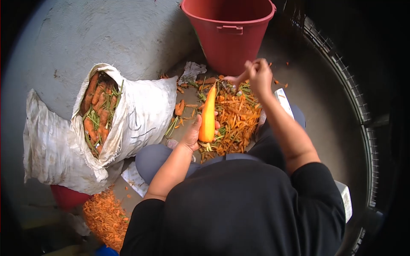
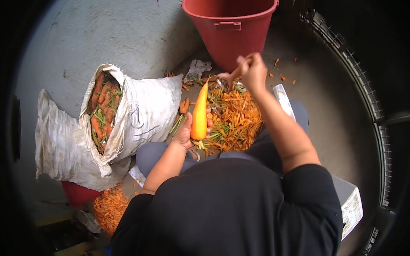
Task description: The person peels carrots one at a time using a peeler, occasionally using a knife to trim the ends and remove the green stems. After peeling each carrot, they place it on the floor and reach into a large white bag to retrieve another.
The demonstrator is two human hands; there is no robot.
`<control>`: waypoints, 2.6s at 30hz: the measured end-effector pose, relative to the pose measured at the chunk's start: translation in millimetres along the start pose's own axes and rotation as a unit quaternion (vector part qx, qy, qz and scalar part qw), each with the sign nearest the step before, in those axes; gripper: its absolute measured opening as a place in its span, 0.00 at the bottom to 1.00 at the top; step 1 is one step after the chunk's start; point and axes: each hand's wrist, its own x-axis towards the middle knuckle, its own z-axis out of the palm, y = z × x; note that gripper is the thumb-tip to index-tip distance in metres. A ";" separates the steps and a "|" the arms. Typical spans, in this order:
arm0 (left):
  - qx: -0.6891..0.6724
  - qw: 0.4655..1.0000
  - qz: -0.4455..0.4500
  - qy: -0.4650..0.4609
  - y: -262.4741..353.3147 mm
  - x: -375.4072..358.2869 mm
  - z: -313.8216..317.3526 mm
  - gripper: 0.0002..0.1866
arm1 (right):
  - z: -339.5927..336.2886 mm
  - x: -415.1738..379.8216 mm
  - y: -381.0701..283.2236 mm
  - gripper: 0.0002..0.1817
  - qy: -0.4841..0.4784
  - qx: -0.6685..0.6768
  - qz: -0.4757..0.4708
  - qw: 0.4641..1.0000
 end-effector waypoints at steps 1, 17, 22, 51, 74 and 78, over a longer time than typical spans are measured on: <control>0.005 1.000 0.013 -0.005 3.4 1.9 -0.8 0.39 | -7.3 -25.6 -17.7 0.07 -0.059 0.017 -0.075 0.995; 0.176 0.976 0.127 0.011 25.5 4.3 -33.1 0.27 | -158.0 -93.4 -13.6 0.30 -0.255 -0.525 0.143 0.800; 0.237 0.963 0.129 -0.016 24.6 7.3 -38.9 0.30 | -172.0 -79.5 10.0 0.31 -0.278 -0.450 0.199 0.825; 0.601 0.725 0.299 0.153 7.3 23.5 -54.0 0.24 | 21.2 -71.7 -9.1 0.27 -0.435 -0.041 0.293 0.850; -0.100 0.987 0.071 0.104 25.4 28.6 -85.2 0.15 | 67.4 -118.1 -55.1 0.27 -0.370 -0.342 -0.239 0.830; -0.132 0.978 0.084 0.138 24.9 30.1 -79.1 0.17 | 68.6 -120.3 -51.7 0.24 -0.314 -0.337 -0.317 0.829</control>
